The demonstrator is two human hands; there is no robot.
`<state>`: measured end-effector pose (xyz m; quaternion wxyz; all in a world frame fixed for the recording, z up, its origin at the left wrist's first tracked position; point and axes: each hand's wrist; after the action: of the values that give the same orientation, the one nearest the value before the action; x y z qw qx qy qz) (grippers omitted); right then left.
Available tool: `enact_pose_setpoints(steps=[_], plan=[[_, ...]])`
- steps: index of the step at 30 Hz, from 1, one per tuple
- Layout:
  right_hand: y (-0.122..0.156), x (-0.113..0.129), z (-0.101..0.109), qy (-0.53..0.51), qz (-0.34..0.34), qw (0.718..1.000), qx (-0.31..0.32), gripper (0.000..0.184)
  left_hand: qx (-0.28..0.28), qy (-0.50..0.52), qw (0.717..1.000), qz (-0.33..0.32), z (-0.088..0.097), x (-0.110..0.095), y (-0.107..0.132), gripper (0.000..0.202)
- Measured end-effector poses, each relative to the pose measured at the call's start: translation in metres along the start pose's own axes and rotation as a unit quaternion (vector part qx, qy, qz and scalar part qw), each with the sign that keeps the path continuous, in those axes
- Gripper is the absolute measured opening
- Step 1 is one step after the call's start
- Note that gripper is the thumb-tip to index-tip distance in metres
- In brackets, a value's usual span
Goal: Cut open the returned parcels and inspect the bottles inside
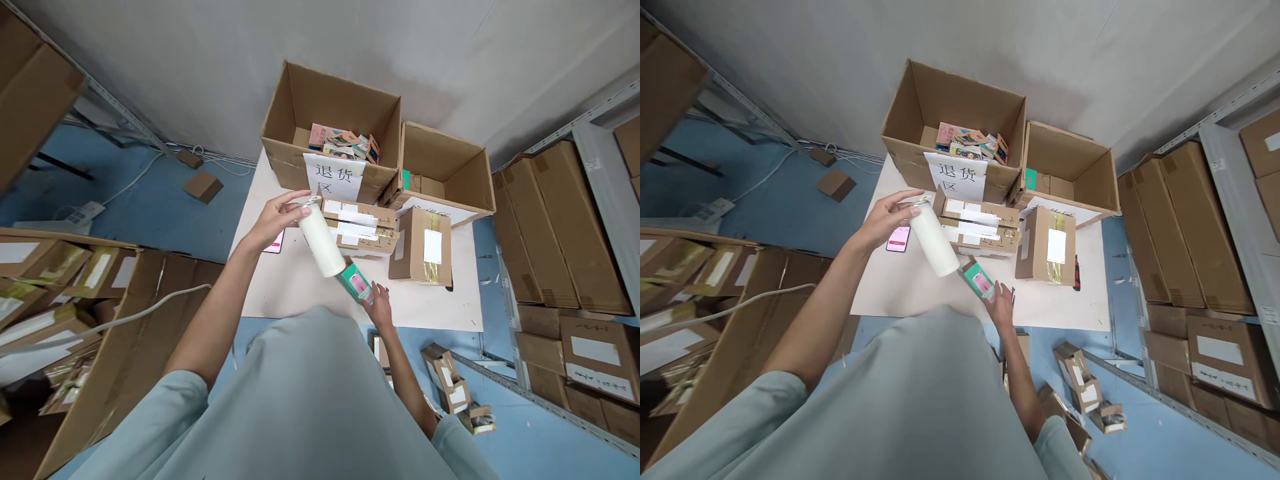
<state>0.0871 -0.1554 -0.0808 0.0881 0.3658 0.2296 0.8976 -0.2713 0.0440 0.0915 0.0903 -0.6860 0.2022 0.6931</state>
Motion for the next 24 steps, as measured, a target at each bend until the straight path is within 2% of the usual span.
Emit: enact_pose_setpoints(steps=[3, 7, 9, 11, 15, 18, 21, 24], plan=[[0.010, 0.038, 0.015, -0.058, 0.057, 0.996, -0.041, 0.066, -0.006, -0.003, 1.000, 0.008, -0.013, 0.000, -0.002, 0.092], [0.030, 0.100, 0.032, -0.184, 0.148, 0.971, -0.020, 0.082, -0.010, 0.004, 1.000, 0.024, -0.037, 0.005, -0.007, 0.091], [0.037, 0.124, 0.035, -0.160, 0.157, 0.974, -0.011, 0.098, -0.011, 0.010, 0.999, 0.034, -0.049, 0.010, -0.010, 0.089], [0.040, 0.139, 0.034, -0.114, 0.149, 0.982, -0.025, 0.099, -0.011, 0.018, 0.999, 0.037, -0.061, 0.014, -0.012, 0.087], [0.040, 0.142, 0.028, -0.079, 0.130, 0.986, -0.064, 0.083, 0.012, 0.025, 0.999, 0.024, -0.074, 0.019, -0.010, 0.088], [0.043, 0.136, 0.026, -0.163, 0.116, 0.979, -0.038, 0.088, 0.043, 0.013, 0.999, 0.023, -0.074, 0.020, -0.006, 0.090], [0.048, 0.131, 0.029, -0.323, 0.118, 0.937, 0.057, 0.093, 0.065, -0.002, 0.998, 0.008, -0.070, 0.018, -0.002, 0.089], [0.054, 0.126, 0.033, -0.466, 0.110, 0.862, 0.167, 0.089, 0.076, 0.004, 0.997, -0.015, -0.066, 0.017, 0.001, 0.084]])
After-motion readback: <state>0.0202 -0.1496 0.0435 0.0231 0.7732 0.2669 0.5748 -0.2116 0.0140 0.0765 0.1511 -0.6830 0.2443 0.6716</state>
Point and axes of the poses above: each hand's wrist, its own y-axis away from the middle knuckle, its own z-axis out of the back of the hand, x = y × z, and after that the axes turned 15 degrees about x, right-handed
